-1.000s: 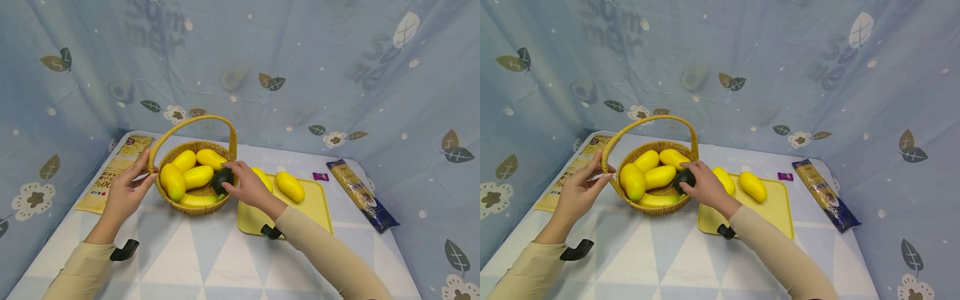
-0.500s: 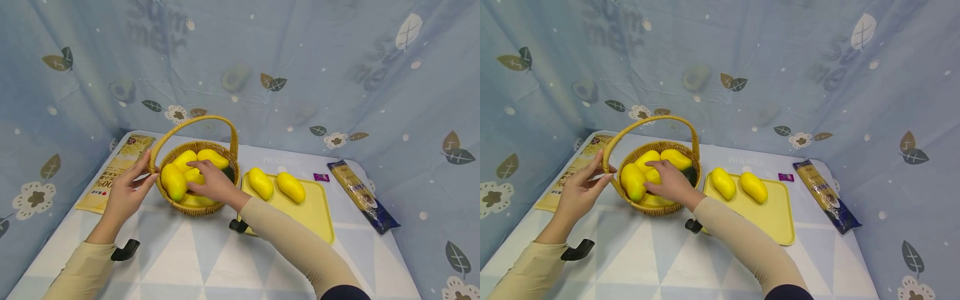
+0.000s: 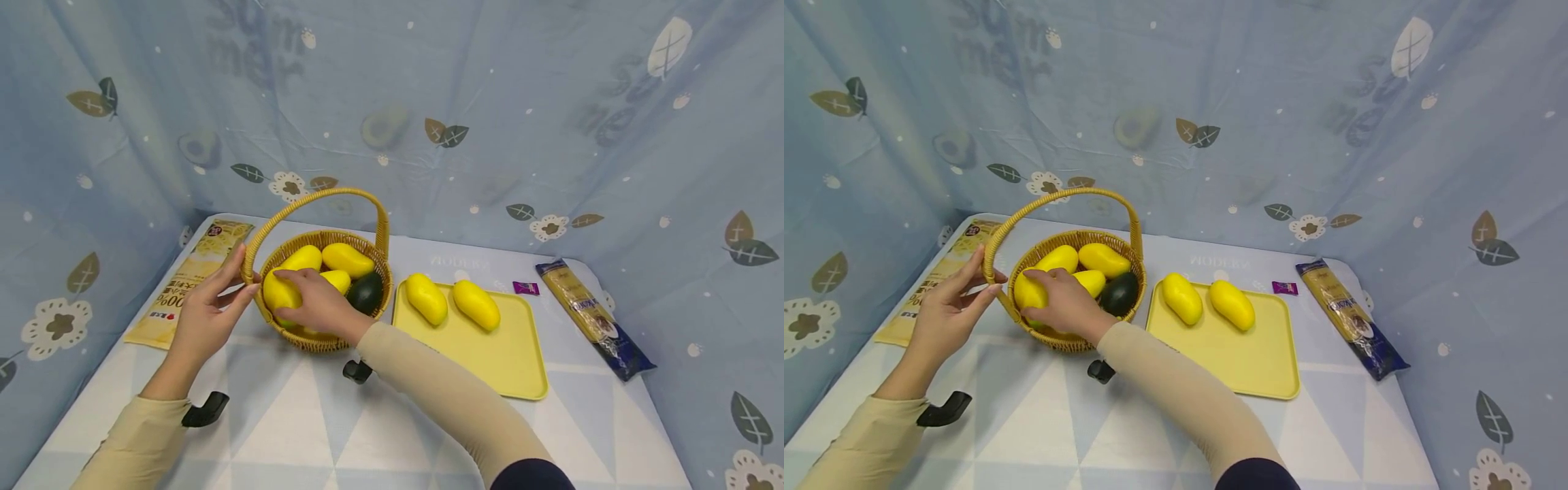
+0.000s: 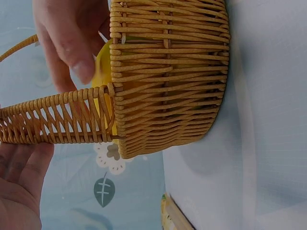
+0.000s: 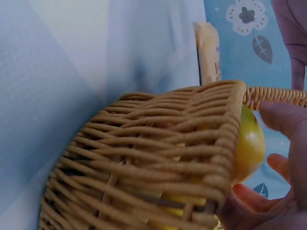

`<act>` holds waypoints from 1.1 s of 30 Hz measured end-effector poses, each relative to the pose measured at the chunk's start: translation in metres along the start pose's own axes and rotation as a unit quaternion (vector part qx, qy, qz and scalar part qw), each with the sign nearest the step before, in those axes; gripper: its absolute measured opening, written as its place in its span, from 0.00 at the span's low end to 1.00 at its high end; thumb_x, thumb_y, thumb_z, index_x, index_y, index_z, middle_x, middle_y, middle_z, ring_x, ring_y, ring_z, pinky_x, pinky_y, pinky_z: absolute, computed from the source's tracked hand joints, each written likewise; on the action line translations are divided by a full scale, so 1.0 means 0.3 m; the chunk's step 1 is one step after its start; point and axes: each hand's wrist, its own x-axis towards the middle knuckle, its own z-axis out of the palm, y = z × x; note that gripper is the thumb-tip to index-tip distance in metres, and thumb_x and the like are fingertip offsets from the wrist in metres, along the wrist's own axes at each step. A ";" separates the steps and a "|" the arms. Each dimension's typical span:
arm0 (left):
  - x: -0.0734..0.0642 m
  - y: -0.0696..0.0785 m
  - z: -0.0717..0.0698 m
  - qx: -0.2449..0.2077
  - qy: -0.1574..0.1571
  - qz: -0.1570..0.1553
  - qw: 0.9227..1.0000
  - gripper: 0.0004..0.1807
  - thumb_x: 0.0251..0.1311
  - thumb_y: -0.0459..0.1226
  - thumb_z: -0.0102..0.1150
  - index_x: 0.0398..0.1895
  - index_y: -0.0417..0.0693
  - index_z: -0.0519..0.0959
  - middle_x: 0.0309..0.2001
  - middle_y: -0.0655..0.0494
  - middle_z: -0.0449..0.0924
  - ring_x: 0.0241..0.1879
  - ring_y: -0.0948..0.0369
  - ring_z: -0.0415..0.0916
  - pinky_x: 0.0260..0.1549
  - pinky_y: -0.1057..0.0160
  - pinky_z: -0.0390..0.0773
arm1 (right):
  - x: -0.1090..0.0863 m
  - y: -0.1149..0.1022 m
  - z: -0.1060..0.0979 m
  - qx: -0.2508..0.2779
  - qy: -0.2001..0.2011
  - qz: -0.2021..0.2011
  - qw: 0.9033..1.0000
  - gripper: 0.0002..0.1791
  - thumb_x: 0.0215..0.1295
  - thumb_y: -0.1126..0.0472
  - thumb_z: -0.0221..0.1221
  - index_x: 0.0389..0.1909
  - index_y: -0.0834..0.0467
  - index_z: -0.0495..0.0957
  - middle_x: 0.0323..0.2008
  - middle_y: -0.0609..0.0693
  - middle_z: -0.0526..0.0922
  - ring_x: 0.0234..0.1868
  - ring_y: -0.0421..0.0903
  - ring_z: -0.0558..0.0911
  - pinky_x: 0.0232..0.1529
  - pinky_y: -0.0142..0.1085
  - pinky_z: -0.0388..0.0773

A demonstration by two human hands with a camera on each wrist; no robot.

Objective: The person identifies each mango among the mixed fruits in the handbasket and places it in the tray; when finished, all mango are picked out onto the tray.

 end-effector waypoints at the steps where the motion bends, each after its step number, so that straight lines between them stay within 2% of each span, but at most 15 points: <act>1: 0.000 0.001 0.000 0.000 0.000 -0.001 1.000 0.42 0.61 0.21 0.64 0.77 0.53 0.65 0.54 0.83 0.76 0.52 0.80 0.76 0.49 0.81 0.75 | 0.002 -0.002 0.003 -0.007 0.000 -0.002 1.000 0.38 0.70 0.43 0.62 0.78 0.40 0.61 0.70 0.52 0.67 0.65 0.44 0.74 0.65 0.36 0.74; 6: 0.000 0.004 -0.001 0.003 0.001 -0.008 1.000 0.42 0.62 0.22 0.64 0.77 0.56 0.64 0.54 0.85 0.75 0.52 0.80 0.75 0.49 0.82 0.74 | 0.005 -0.011 0.001 -0.019 -0.005 -0.007 1.000 0.37 0.69 0.48 0.64 0.77 0.40 0.64 0.70 0.53 0.67 0.66 0.44 0.73 0.63 0.32 0.74; 13: 0.002 0.002 0.002 0.004 0.001 -0.009 1.000 0.43 0.61 0.21 0.64 0.77 0.58 0.64 0.54 0.85 0.75 0.52 0.80 0.75 0.49 0.82 0.74 | -0.008 -0.004 -0.017 0.005 -0.022 -0.008 1.000 0.38 0.67 0.53 0.66 0.76 0.39 0.65 0.71 0.52 0.66 0.65 0.43 0.73 0.59 0.33 0.76; 16: 0.002 0.004 0.002 0.006 0.002 -0.007 1.000 0.43 0.61 0.21 0.65 0.77 0.57 0.64 0.54 0.76 0.78 0.51 0.80 0.76 0.49 0.82 0.74 | -0.012 0.000 -0.016 0.001 -0.022 -0.008 1.000 0.37 0.67 0.52 0.65 0.76 0.39 0.65 0.71 0.51 0.67 0.65 0.43 0.73 0.59 0.33 0.76; 20: 0.002 0.004 0.001 0.006 0.002 -0.004 1.000 0.44 0.60 0.21 0.65 0.77 0.57 0.64 0.52 0.52 0.84 0.51 0.79 0.76 0.49 0.82 0.75 | -0.014 -0.003 -0.009 -0.011 -0.018 -0.003 1.000 0.35 0.68 0.49 0.64 0.75 0.40 0.67 0.70 0.51 0.68 0.63 0.43 0.74 0.60 0.33 0.76; 22: 0.002 0.003 0.001 0.004 0.001 -0.003 1.000 0.44 0.60 0.20 0.65 0.77 0.58 0.64 0.51 0.45 0.84 0.51 0.79 0.76 0.49 0.81 0.75 | -0.015 -0.009 -0.005 -0.019 -0.013 0.001 1.000 0.34 0.69 0.47 0.64 0.75 0.41 0.67 0.69 0.52 0.69 0.63 0.43 0.75 0.60 0.34 0.77; 24: 0.001 0.003 0.001 0.004 0.001 -0.003 1.000 0.44 0.60 0.20 0.65 0.77 0.57 0.64 0.52 0.52 0.84 0.51 0.79 0.76 0.49 0.81 0.75 | -0.014 -0.013 0.000 -0.025 -0.009 0.006 1.000 0.34 0.69 0.46 0.64 0.75 0.41 0.67 0.69 0.52 0.70 0.62 0.44 0.75 0.60 0.35 0.77; 29: 0.001 0.003 0.001 0.003 0.003 -0.004 1.000 0.43 0.61 0.21 0.65 0.77 0.57 0.64 0.54 0.81 0.77 0.51 0.80 0.76 0.49 0.81 0.75 | -0.014 -0.013 0.009 -0.029 -0.009 0.013 0.999 0.34 0.70 0.47 0.62 0.76 0.41 0.66 0.69 0.51 0.69 0.64 0.44 0.75 0.61 0.36 0.76; 31: 0.000 0.003 0.000 0.002 0.002 -0.004 1.000 0.44 0.61 0.20 0.65 0.77 0.58 0.64 0.54 0.84 0.76 0.51 0.80 0.76 0.49 0.81 0.75 | -0.014 -0.007 0.010 -0.030 -0.011 0.011 0.999 0.34 0.70 0.49 0.62 0.76 0.41 0.65 0.69 0.51 0.69 0.64 0.43 0.74 0.62 0.35 0.76; 33: 0.000 0.003 -0.001 0.003 0.003 -0.005 1.000 0.44 0.61 0.20 0.64 0.77 0.57 0.64 0.54 0.82 0.77 0.51 0.80 0.76 0.49 0.82 0.75 | -0.017 -0.001 0.008 -0.029 -0.010 0.007 1.000 0.34 0.70 0.49 0.61 0.75 0.41 0.66 0.69 0.50 0.69 0.64 0.43 0.73 0.62 0.35 0.76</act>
